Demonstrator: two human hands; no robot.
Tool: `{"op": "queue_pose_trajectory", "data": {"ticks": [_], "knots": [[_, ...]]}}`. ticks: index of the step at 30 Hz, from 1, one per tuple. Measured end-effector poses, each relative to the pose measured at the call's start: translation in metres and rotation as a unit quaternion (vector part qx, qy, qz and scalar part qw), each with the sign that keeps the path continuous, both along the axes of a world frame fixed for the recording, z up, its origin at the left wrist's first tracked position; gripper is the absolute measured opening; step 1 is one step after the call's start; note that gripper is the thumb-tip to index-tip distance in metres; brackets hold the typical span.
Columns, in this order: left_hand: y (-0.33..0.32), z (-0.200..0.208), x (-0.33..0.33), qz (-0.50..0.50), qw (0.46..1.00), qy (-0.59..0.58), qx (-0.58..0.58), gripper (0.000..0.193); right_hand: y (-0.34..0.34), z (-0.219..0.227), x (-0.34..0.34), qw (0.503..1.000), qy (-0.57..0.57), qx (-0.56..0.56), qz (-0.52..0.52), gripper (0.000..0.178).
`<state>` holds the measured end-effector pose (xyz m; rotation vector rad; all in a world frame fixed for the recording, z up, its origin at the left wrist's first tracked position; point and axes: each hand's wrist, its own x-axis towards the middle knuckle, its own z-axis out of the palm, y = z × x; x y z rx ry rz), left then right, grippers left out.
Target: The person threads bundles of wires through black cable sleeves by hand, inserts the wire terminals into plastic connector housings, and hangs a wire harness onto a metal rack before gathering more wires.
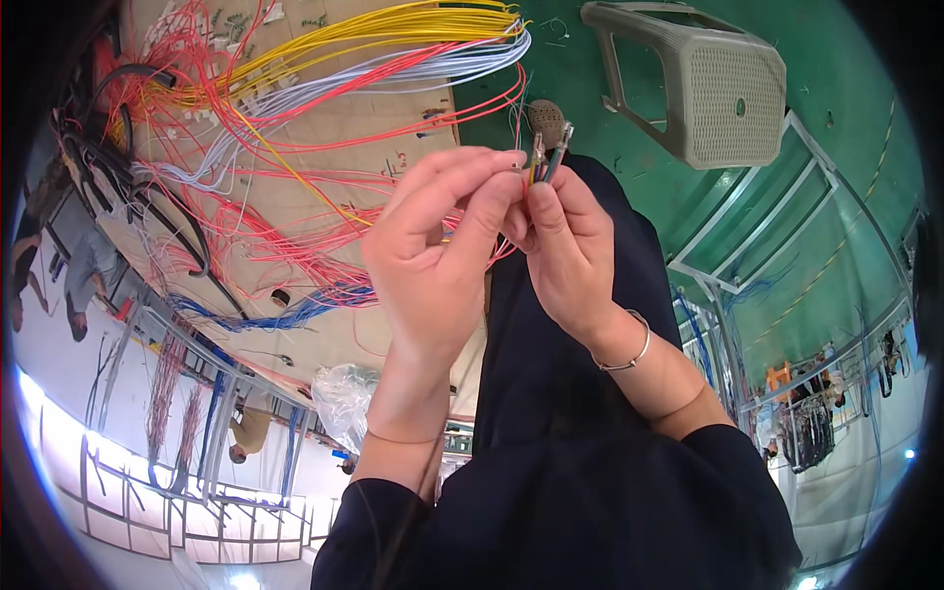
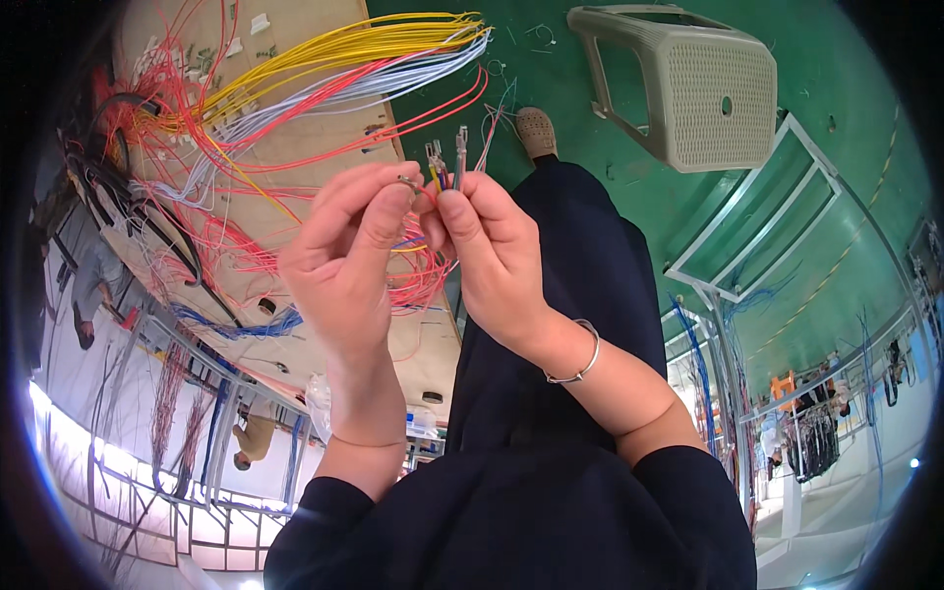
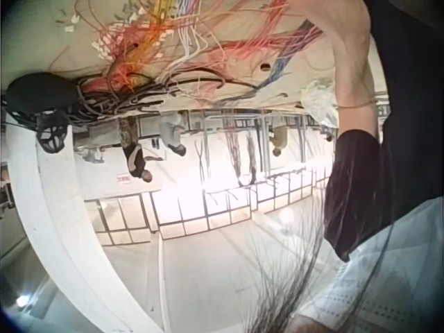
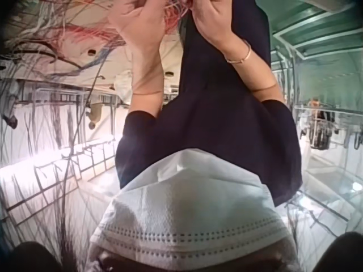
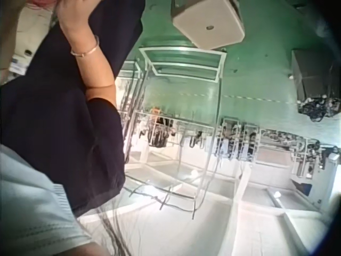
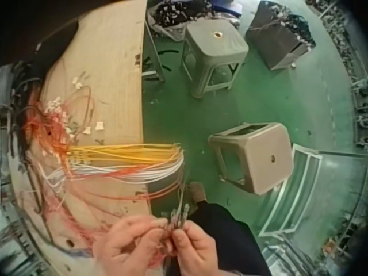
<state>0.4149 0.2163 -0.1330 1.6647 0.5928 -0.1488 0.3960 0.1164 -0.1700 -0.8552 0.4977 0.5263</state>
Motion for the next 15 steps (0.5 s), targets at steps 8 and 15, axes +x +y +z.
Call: {"op": "queue_pose_trajectory", "data": {"ticks": [8,15], "knots": [[0.010,0.008,0.028,0.075,0.971,0.142,-0.177,0.014,-0.004,0.001,0.008,0.992,0.062,0.113,0.017,0.023],[0.016,-0.004,0.030,0.029,0.965,0.155,-0.211,0.014,-0.004,-0.001,0.010,0.989,0.068,0.132,0.019,0.025]]}}
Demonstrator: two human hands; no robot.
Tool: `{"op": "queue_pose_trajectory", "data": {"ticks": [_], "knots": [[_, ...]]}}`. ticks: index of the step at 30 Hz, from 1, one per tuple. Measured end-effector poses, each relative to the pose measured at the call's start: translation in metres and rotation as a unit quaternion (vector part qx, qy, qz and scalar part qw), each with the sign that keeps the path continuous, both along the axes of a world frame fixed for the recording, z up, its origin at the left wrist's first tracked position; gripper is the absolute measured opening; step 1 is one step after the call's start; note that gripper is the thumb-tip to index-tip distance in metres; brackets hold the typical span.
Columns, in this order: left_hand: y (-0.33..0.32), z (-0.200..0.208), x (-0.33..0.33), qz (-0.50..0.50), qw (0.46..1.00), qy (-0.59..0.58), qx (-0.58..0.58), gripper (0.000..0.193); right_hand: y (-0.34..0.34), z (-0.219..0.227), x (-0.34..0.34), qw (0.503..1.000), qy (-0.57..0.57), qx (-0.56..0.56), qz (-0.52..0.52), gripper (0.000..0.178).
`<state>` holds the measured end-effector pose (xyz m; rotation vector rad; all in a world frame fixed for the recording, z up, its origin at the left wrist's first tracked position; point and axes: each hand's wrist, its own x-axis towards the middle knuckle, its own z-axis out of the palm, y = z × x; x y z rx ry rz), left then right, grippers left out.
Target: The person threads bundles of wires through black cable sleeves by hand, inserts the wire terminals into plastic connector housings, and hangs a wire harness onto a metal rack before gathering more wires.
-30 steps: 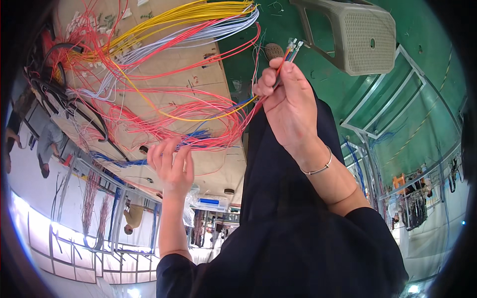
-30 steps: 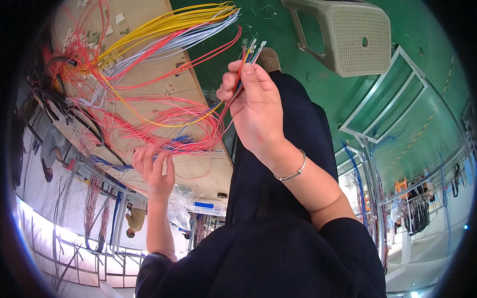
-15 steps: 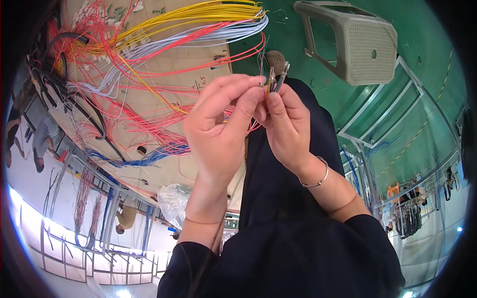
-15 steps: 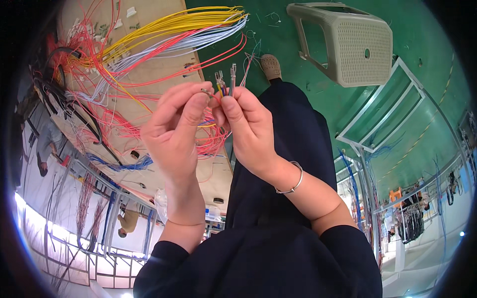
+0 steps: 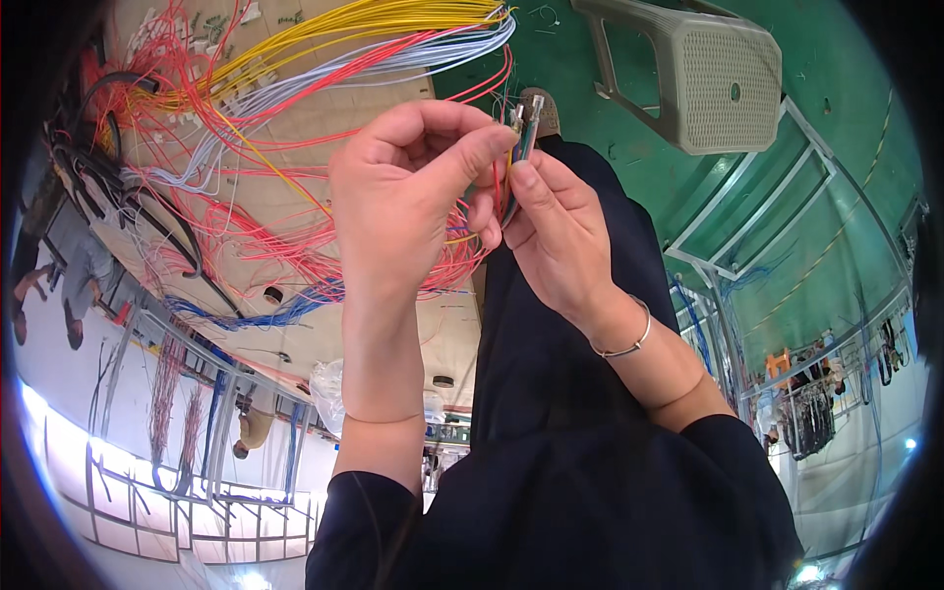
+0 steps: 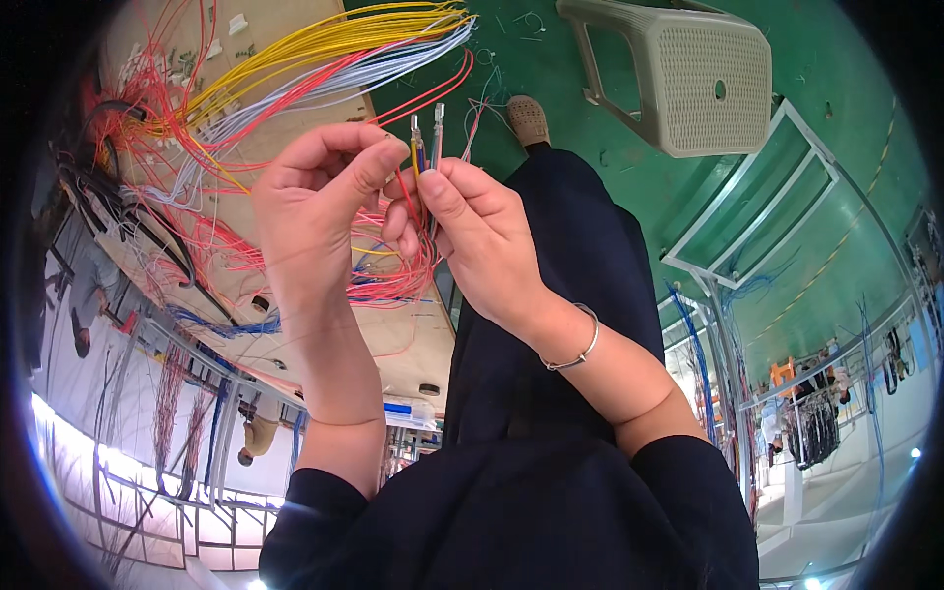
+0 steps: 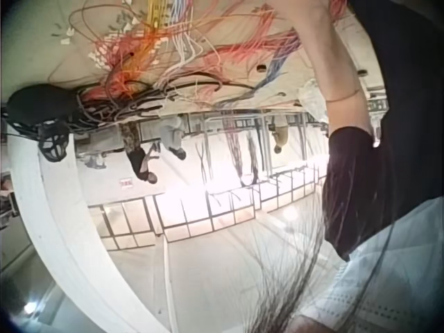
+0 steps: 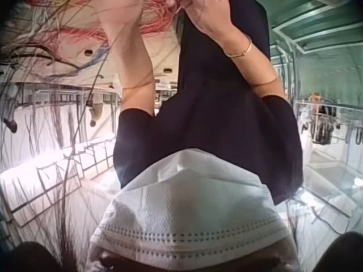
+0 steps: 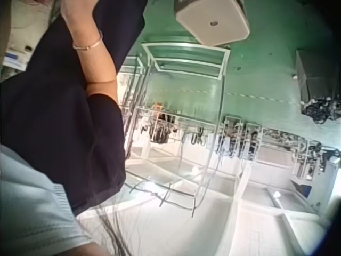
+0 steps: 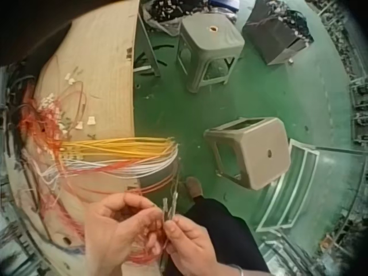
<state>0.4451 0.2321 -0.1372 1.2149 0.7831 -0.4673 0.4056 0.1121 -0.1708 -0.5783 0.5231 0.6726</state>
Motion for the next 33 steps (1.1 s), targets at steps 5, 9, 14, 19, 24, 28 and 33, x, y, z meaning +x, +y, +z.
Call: {"op": "queue_pose_trajectory", "data": {"ticks": [5,9,14,19,24,28,33], "knots": [[-0.002,-0.012,0.002,-0.054,0.995,-0.030,0.078,0.009,-0.004,-0.002,-0.001,0.999,0.018,-0.028,0.039,0.026],[0.003,-0.039,-0.001,-0.157,0.834,-0.215,0.483,0.014,-0.002,-0.009,0.007,0.988,0.131,-0.019,-0.076,0.024],[0.020,-0.060,-0.003,-0.360,0.621,-0.290,0.633,0.020,-0.005,-0.029,0.003,0.981,0.162,0.013,-0.102,0.021],[0.027,-0.061,0.001,-0.365,0.568,-0.384,0.630,0.020,0.001,-0.034,0.002,0.977,0.183,-0.013,-0.111,0.022],[0.037,-0.018,-0.032,-0.387,0.585,-0.415,0.579,0.023,0.011,-0.027,0.018,0.976,0.180,-0.024,-0.120,0.024],[0.045,-0.002,-0.068,-0.423,0.606,-0.385,0.553,0.024,0.016,-0.021,0.023,0.976,0.157,-0.040,-0.148,0.025],[0.059,0.006,-0.104,-0.442,0.653,-0.300,0.537,0.024,0.018,-0.020,0.024,0.981,0.096,-0.045,-0.164,0.024]]}}
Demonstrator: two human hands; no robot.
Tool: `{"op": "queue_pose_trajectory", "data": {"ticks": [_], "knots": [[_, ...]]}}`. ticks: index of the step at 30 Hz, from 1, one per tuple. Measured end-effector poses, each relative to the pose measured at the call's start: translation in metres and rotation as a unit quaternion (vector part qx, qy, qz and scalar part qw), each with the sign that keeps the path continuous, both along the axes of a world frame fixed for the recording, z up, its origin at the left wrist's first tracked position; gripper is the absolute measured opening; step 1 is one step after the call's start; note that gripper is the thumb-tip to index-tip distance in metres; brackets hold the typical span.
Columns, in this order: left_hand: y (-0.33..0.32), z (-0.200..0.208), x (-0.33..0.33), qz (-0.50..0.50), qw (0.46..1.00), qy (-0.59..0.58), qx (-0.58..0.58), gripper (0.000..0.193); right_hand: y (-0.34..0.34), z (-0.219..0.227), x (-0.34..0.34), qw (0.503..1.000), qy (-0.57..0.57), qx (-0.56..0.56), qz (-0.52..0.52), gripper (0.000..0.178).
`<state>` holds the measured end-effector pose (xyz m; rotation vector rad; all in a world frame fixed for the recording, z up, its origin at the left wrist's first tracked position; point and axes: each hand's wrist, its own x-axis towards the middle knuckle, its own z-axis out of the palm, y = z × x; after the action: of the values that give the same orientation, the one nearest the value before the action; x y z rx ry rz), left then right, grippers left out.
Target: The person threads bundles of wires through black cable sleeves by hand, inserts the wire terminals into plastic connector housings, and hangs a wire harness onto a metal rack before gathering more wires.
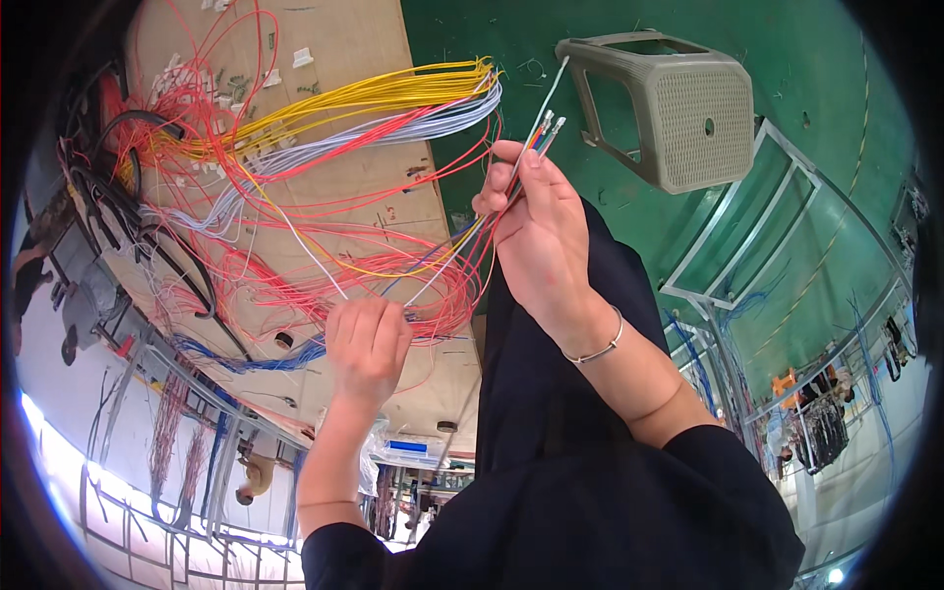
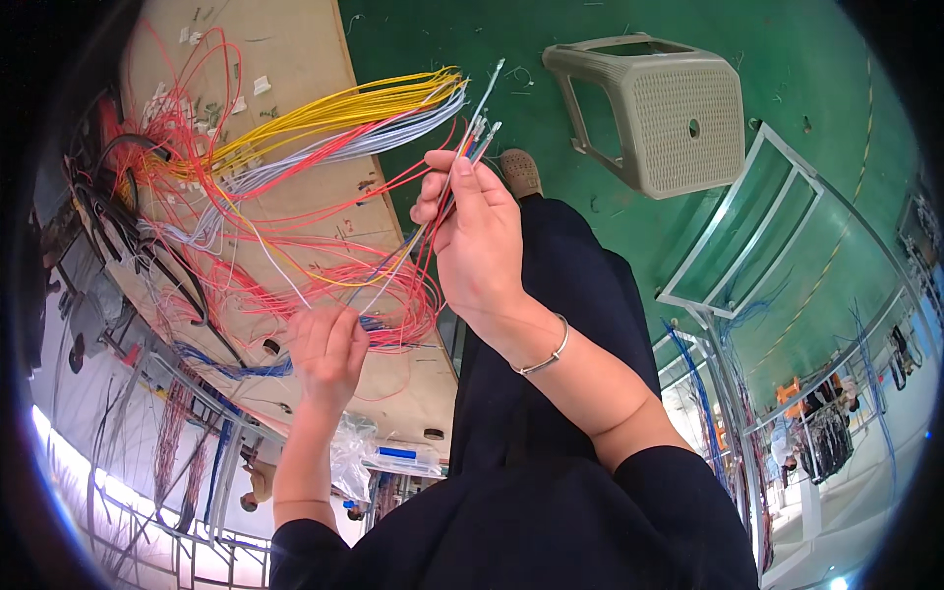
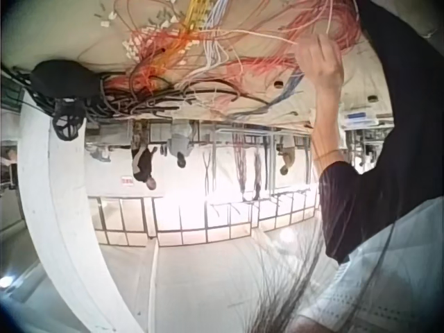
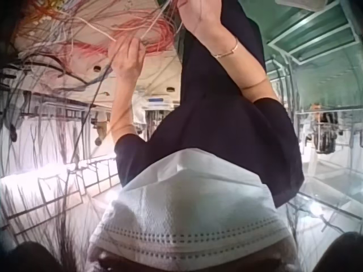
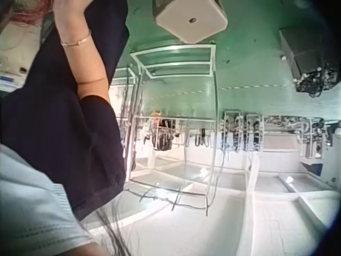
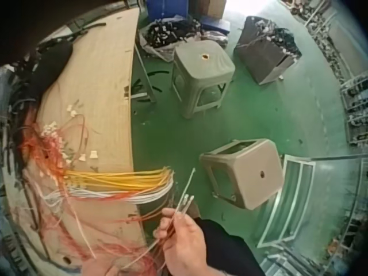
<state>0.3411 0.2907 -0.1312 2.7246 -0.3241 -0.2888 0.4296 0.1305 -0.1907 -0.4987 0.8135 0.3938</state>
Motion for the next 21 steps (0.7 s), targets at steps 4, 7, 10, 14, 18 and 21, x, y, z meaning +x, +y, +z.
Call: {"op": "queue_pose_trajectory", "data": {"ticks": [4,7,10,14,18,21], "knots": [[0.009,0.001,-0.025,0.022,0.998,0.046,0.023,0.021,0.003,0.003,-0.001,0.999,-0.034,-0.010,0.006,0.023],[0.018,0.000,-0.041,0.025,0.997,0.065,0.037,0.026,0.007,0.008,-0.002,0.998,-0.047,-0.036,0.016,0.022],[0.011,0.013,-0.036,0.065,0.996,0.064,0.001,0.040,0.007,0.024,-0.008,0.992,-0.099,-0.067,0.048,0.020],[-0.031,0.039,-0.029,0.261,0.920,-0.113,-0.270,0.058,0.023,0.096,-0.043,0.954,-0.202,-0.135,0.178,0.022],[-0.044,0.064,-0.043,0.205,0.944,-0.048,-0.254,0.043,0.009,0.161,-0.087,0.805,-0.476,-0.133,0.329,0.015],[-0.047,0.068,-0.062,0.178,0.924,-0.291,-0.175,0.029,-0.020,0.213,-0.094,0.824,-0.392,-0.033,0.407,0.014]]}}
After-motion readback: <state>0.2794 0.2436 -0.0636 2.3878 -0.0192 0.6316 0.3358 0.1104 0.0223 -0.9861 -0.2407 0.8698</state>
